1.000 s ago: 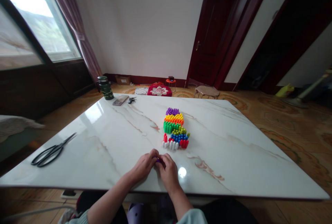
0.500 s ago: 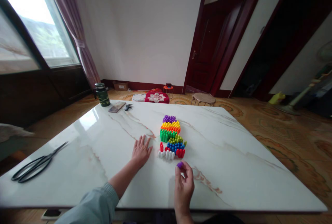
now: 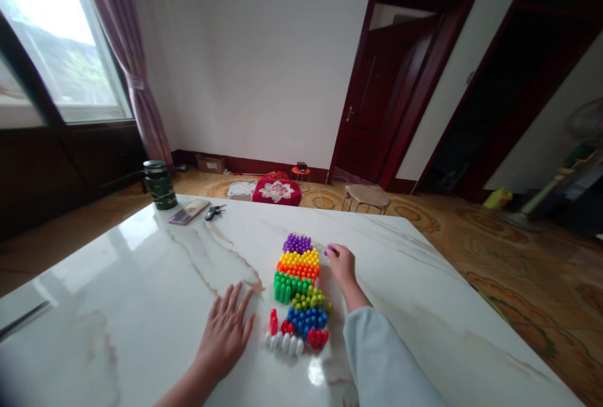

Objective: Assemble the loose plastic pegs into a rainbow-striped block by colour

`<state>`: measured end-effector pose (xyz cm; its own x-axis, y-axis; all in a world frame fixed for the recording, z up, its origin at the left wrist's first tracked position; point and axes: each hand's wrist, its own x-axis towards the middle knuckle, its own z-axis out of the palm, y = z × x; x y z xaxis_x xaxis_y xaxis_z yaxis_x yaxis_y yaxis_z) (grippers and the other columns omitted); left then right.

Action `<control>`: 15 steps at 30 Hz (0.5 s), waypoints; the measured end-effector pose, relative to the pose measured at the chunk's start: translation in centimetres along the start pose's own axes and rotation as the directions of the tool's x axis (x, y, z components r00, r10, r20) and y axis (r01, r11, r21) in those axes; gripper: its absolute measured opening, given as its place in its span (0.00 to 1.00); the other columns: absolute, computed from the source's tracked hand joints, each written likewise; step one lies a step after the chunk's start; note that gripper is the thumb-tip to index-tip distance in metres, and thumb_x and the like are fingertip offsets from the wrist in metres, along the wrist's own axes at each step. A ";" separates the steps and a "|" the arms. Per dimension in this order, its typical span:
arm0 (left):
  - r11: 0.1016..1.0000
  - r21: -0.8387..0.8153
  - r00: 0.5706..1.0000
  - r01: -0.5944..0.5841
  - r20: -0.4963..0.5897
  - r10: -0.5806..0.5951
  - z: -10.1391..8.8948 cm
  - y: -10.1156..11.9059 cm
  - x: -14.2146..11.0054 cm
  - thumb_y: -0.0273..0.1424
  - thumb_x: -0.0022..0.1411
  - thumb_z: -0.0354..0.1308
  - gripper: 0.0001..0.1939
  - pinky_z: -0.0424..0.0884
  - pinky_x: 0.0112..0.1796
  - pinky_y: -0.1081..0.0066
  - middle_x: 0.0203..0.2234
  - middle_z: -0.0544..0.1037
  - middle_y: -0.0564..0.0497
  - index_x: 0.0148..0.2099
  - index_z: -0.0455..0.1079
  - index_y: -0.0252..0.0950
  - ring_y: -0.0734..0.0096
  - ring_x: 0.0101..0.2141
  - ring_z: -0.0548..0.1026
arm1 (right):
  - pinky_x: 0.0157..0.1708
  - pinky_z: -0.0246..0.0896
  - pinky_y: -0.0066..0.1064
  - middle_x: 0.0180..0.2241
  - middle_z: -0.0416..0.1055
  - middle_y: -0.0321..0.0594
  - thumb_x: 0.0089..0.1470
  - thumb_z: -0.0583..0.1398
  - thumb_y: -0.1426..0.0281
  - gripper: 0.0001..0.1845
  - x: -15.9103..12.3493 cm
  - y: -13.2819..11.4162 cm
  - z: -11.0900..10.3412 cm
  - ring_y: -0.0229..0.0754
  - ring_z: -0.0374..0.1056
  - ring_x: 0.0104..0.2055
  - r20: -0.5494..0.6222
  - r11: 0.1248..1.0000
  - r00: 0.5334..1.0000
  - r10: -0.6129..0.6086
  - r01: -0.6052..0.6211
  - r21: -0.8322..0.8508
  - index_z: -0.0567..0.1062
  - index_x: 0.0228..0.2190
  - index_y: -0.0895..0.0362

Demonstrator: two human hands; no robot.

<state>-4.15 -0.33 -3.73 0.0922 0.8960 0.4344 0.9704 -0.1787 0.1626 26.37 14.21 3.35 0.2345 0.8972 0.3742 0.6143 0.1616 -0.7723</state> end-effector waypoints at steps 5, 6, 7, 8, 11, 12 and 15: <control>1.000 -0.013 0.999 0.019 0.033 -0.018 -0.4 0.0 -0.1 0.36 0.63 0.52 0.28 0.52 0.61 0.48 0.66 0.56 0.46 0.65 0.60 0.43 0.51 0.64 0.55 | 0.40 0.67 0.34 0.31 0.79 0.42 0.42 0.61 0.74 0.10 5.2 0.4 3.7 0.43 0.74 0.34 0.116 0.995 0.992 -0.046 0.056 -0.083 0.81 0.29 0.57; 1.000 -0.011 0.999 0.021 0.046 -0.020 -0.5 0.1 -0.1 0.36 0.63 0.52 0.29 0.53 0.61 0.48 0.66 0.55 0.46 0.66 0.59 0.44 0.52 0.65 0.54 | 0.39 0.67 0.34 0.30 0.79 0.41 0.41 0.62 0.75 0.10 5.8 0.6 4.1 0.43 0.74 0.33 0.141 0.993 0.989 -0.049 0.063 -0.097 0.81 0.28 0.57; 1.000 -0.009 0.998 0.022 0.058 -0.021 -0.6 0.1 -0.1 0.36 0.63 0.52 0.29 0.53 0.61 0.49 0.66 0.55 0.46 0.66 0.58 0.44 0.52 0.65 0.54 | 0.39 0.67 0.33 0.28 0.78 0.41 0.40 0.62 0.77 0.10 6.4 0.7 4.5 0.43 0.74 0.32 0.167 0.992 0.985 -0.051 0.069 -0.108 0.81 0.27 0.57; 1.000 -0.008 0.998 0.023 0.067 -0.022 -0.7 0.1 -0.1 0.36 0.63 0.52 0.29 0.53 0.61 0.49 0.66 0.55 0.46 0.66 0.58 0.44 0.52 0.65 0.54 | 0.38 0.66 0.33 0.27 0.78 0.40 0.38 0.63 0.78 0.10 6.8 0.9 4.8 0.43 0.73 0.31 0.193 0.990 0.980 -0.052 0.076 -0.117 0.81 0.26 0.57; 1.000 -0.015 0.997 0.025 0.075 -0.024 -0.8 0.2 -0.1 0.37 0.63 0.51 0.30 0.52 0.61 0.48 0.66 0.54 0.46 0.66 0.57 0.43 0.52 0.65 0.53 | 0.36 0.66 0.31 0.25 0.78 0.40 0.36 0.64 0.80 0.10 7.7 1.4 5.2 0.43 0.73 0.30 0.267 0.988 0.962 -0.056 0.092 -0.126 0.81 0.24 0.57; 0.999 -0.018 0.997 0.028 0.074 -0.026 -0.8 0.2 -0.1 0.36 0.63 0.52 0.30 0.52 0.61 0.48 0.66 0.54 0.46 0.67 0.57 0.43 0.52 0.65 0.53 | 0.36 0.65 0.31 0.25 0.78 0.40 0.36 0.64 0.80 0.10 7.8 1.6 5.2 0.43 0.73 0.30 0.288 0.987 0.956 -0.057 0.096 -0.125 0.81 0.24 0.57; 0.999 -0.023 0.997 0.030 0.078 -0.028 -0.8 0.2 -0.1 0.36 0.63 0.52 0.30 0.52 0.61 0.48 0.67 0.53 0.46 0.67 0.56 0.44 0.51 0.65 0.52 | 0.36 0.66 0.30 0.26 0.78 0.40 0.35 0.64 0.80 0.10 7.8 1.9 5.3 0.43 0.74 0.31 0.329 0.988 0.943 -0.056 0.100 -0.118 0.81 0.24 0.57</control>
<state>-4.12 -0.80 -3.04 0.0824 0.9297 0.3589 0.9673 -0.1614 0.1959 25.34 23.74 2.08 -0.0613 0.9720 0.2267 0.7189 0.2006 -0.6655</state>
